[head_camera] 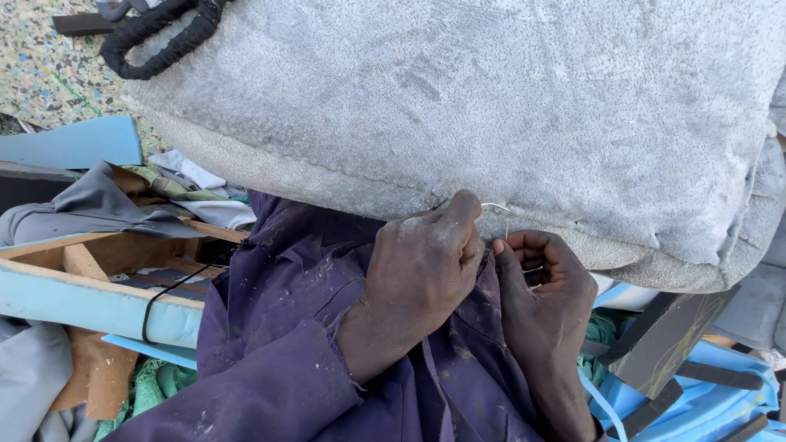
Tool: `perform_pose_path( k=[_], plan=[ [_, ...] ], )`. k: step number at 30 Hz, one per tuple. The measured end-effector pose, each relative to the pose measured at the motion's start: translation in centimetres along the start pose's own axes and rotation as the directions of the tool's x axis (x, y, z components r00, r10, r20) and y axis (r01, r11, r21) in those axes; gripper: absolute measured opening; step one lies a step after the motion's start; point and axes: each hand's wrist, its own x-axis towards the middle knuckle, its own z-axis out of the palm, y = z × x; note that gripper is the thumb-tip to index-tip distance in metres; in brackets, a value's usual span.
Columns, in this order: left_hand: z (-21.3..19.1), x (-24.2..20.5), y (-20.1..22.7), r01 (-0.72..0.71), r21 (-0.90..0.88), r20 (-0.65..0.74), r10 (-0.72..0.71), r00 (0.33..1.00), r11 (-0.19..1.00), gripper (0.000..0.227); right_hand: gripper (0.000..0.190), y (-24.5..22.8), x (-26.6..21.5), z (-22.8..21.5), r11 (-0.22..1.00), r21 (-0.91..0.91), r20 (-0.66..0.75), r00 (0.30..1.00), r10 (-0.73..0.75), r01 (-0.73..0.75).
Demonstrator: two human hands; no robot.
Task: Hand-sewing the seam of a large upholstered cushion using a curved needle and thread
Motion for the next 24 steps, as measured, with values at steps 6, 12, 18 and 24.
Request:
perform_pose_path(
  k=[6,12,18,24],
  plan=[
    [0.2,-0.2,-0.2,-0.029,0.001,0.009,0.029,1.000,1.000,0.023,0.011,0.1,0.1,-0.2,0.999,0.031,0.023,1.000,-0.014,0.013],
    [1.2,-0.3,0.2,-0.003,0.073,0.033,0.000,0.999,0.997,0.022,0.009,0.2,0.2,-0.3,1.000,0.015,0.036,0.999,-0.010,0.009],
    [1.4,0.4,1.2,0.353,-0.084,0.147,-0.339,0.929,0.932,0.008,0.007,0.4,0.4,-0.2,0.999,-0.005,0.039,0.998,-0.045,0.045],
    [1.2,1.3,0.5,0.294,-0.158,0.180,-0.265,0.947,0.943,0.008,0.008,0.5,0.4,-0.5,0.996,0.011,0.045,0.995,-0.093,0.093]
  ],
)
